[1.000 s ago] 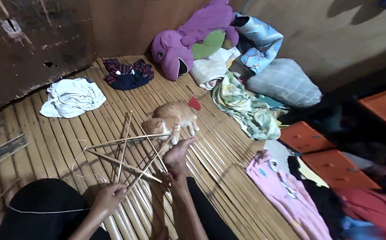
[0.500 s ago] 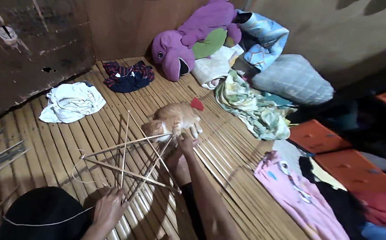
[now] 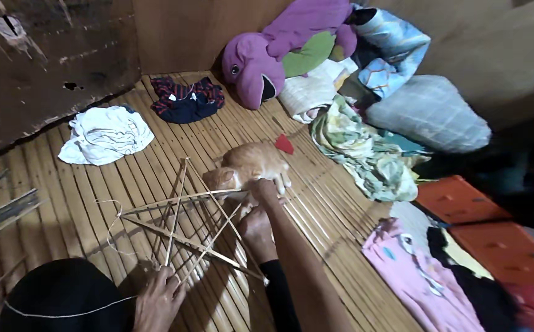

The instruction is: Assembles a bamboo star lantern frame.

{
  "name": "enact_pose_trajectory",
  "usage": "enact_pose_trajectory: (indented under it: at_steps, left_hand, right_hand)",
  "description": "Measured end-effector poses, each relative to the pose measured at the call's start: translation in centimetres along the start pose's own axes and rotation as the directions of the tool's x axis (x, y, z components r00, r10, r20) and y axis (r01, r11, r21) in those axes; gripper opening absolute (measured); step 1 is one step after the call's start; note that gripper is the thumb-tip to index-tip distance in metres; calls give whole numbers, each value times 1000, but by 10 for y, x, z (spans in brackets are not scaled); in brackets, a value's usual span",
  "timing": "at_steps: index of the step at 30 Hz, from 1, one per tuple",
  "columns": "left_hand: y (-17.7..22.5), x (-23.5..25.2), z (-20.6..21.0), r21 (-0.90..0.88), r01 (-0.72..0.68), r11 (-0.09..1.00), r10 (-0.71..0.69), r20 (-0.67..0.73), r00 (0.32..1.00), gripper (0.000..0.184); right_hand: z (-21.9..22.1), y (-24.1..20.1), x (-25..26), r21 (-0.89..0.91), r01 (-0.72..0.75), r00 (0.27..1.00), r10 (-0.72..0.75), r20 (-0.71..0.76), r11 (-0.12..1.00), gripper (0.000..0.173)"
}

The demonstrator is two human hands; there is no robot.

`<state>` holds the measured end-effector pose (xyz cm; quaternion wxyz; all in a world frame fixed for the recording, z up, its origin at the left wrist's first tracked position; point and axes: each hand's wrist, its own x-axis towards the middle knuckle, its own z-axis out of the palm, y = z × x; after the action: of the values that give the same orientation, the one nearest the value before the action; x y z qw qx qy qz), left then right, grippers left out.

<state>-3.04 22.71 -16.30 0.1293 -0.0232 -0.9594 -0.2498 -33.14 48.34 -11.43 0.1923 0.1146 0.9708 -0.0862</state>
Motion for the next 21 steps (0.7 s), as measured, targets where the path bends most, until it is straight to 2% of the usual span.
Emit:
enact_pose_trajectory:
  at_steps: [4, 9, 13, 15, 18, 21]
  left_hand:
    - [3, 3, 1, -41, -32, 999, 28, -88, 996, 22]
    - [2, 9, -3, -56, 11, 998, -17, -117, 993, 25]
    - [-1, 8, -14, -78, 17, 997, -24, -84, 996, 25]
    - [-5, 7, -24, -72, 8, 997, -13, -68, 998, 24]
    - [-16, 4, -41, -20, -24, 1000, 23, -58, 998, 24]
    - [-27, 2, -68, -6, -29, 1000, 29, 14, 999, 24]
  right_hand:
    - [-6, -9, -14, 76, -17, 995, 9, 104, 997, 50]
    - [3, 15, -15, 290, -23, 996, -4, 91, 957, 50]
    - [-9, 37, -15, 476, -150, 971, 40, 234, 867, 45]
    - [-25, 27, -34, 530, -212, 955, 59, 291, 821, 38]
    - [-29, 30, -35, 592, -229, 947, 37, 318, 772, 35]
    - [-2, 63, 2, 642, -169, 953, -43, 301, 748, 40]
